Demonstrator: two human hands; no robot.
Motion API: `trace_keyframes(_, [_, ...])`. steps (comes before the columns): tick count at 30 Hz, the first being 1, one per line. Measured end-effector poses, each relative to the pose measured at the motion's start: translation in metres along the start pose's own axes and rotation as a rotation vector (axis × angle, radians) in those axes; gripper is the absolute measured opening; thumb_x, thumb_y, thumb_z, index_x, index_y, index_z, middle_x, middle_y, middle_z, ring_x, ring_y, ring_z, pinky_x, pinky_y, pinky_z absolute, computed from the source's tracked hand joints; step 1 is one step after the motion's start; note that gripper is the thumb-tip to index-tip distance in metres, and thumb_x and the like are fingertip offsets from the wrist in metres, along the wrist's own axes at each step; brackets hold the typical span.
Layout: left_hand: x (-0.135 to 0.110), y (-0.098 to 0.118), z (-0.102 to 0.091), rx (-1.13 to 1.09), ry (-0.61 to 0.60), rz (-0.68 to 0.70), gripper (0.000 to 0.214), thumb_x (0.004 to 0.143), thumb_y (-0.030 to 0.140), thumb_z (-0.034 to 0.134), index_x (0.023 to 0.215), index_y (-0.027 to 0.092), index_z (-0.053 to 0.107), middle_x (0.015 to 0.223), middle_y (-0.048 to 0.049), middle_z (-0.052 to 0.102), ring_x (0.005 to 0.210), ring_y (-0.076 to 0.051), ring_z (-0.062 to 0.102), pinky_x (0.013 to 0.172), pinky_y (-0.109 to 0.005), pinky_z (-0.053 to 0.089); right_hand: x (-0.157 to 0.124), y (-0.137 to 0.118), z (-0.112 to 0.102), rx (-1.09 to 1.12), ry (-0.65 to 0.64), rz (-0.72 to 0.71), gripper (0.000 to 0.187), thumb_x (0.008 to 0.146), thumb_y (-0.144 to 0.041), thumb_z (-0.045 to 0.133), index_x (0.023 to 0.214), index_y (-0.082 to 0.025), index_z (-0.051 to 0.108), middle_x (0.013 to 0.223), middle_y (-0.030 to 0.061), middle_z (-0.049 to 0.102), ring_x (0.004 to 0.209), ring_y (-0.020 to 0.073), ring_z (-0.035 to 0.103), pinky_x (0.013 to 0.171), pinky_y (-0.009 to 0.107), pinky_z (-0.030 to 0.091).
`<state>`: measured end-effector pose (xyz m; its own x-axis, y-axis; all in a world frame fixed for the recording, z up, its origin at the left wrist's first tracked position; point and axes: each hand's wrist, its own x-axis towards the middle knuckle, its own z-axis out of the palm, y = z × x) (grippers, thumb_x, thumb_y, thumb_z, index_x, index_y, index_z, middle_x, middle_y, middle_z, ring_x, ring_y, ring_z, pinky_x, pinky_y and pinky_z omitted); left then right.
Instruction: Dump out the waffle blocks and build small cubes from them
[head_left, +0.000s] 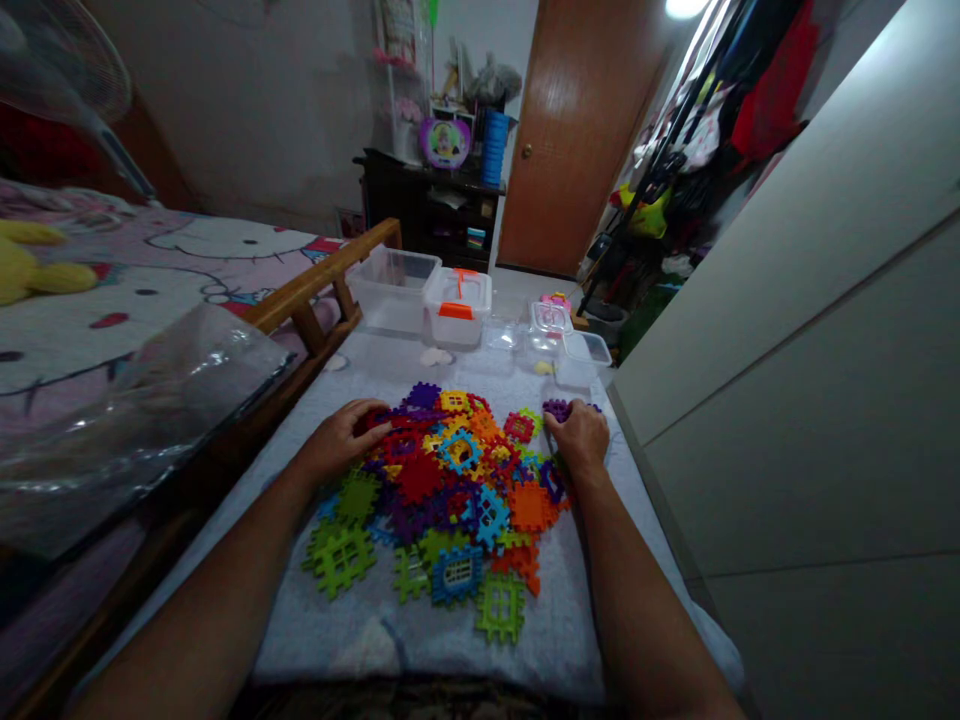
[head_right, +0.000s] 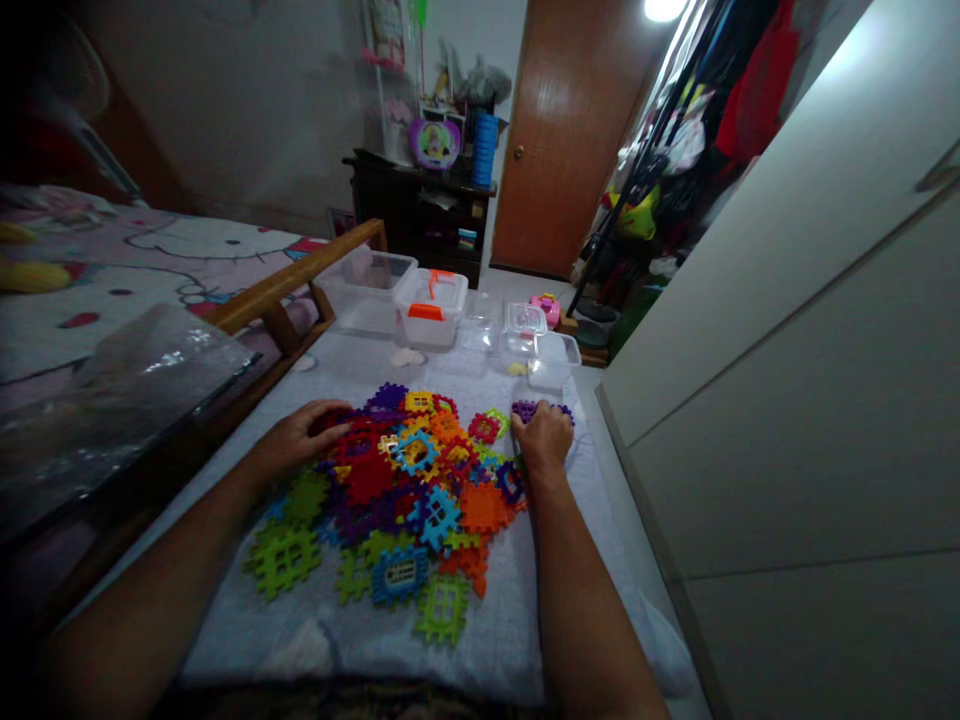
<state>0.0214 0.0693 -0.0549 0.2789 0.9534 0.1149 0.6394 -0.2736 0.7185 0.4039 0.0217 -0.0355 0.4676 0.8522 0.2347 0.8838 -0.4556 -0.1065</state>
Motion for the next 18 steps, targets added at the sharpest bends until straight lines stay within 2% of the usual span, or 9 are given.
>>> trace_keyframes(6, [0.0006, -0.0038, -0.0004, -0.006, -0.030, -0.007, 0.061, 0.079, 0.068, 0.056, 0.115, 0.020, 0.065, 0.116, -0.0094, 0.067, 0.100, -0.027, 0.065, 0.090, -0.038, 0.052, -0.0016, -0.0014, 0.0004, -0.008, -0.013, 0.017, 0.043, 0.084, -0.053, 0.064, 0.102, -0.014, 0.067, 0.100, 0.0167, 0.069, 0.096, 0.0297, 0.064, 0.081, 0.036, 0.044])
trace_keyframes(18, [0.0005, -0.0039, 0.0003, -0.022, -0.015, -0.007, 0.061, 0.077, 0.068, 0.058, 0.114, 0.021, 0.067, 0.115, -0.0081, 0.068, 0.099, -0.027, 0.066, 0.091, -0.038, 0.052, -0.0030, -0.0005, 0.0029, 0.027, 0.036, -0.004, 0.042, 0.083, -0.052, 0.064, 0.103, -0.015, 0.066, 0.104, 0.0160, 0.065, 0.095, 0.0286, 0.064, 0.079, 0.036, 0.046])
